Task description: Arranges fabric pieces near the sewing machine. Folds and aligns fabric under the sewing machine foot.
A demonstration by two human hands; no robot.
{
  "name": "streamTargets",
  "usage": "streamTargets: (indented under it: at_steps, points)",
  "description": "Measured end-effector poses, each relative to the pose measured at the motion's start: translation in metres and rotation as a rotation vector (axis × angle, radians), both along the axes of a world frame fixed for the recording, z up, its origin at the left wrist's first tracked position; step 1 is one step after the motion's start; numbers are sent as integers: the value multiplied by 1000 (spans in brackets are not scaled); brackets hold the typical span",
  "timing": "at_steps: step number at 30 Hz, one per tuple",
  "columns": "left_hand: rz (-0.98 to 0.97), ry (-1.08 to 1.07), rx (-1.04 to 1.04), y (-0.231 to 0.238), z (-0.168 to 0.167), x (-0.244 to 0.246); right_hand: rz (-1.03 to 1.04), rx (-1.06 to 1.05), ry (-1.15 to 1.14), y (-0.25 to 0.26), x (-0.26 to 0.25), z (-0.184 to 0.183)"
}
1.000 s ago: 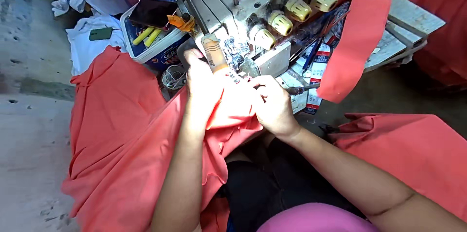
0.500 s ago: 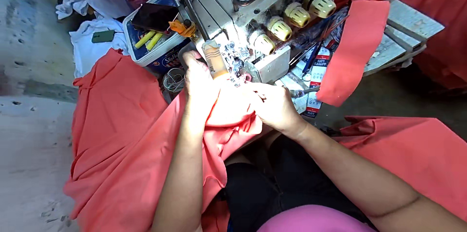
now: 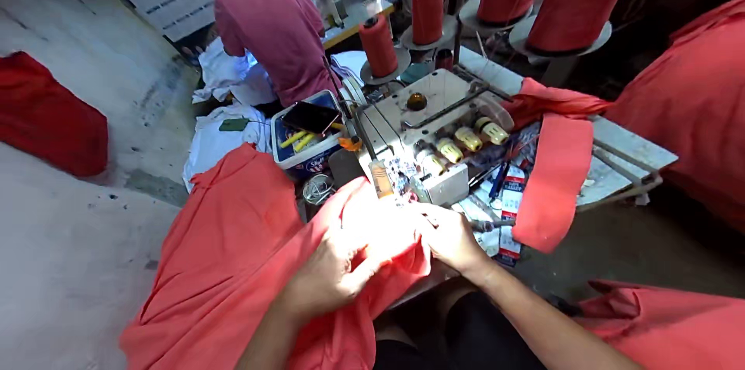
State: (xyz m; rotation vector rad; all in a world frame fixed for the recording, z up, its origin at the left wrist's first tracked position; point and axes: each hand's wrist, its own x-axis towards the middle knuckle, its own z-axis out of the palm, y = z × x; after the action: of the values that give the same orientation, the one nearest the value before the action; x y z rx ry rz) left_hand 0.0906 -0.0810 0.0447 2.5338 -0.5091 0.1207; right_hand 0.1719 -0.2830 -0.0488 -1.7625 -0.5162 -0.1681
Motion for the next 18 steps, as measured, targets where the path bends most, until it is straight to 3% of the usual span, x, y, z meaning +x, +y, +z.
streamTargets:
  at_steps: [3, 7, 9, 13, 14, 15, 17, 18]
  points:
    - [-160, 397, -235, 4, 53, -5, -100, 98, -334, -2, 0, -14]
    - [-160, 534, -228, -9, 98, -5, 65, 50, -642, 6, 14, -9]
    - [-148, 487, -17, -18, 110, -1, 183, 34, -682, 12, 21, -3]
    - [24, 510, 645, -54, 118, 4, 411, -113, -701, -12, 11, 18]
    - [39, 419, 734, -62, 104, 2, 435, -175, -720, -25, 5, 25]
    - [5, 183, 773, -63, 79, -2, 440, -234, -749, -38, -1, 30]
    - [-110, -327, 748, -64, 25, 0, 413, -332, -800, -61, -12, 32]
    - [-175, -428, 700, -67, 6, 1, 403, -365, -804, -71, -18, 32]
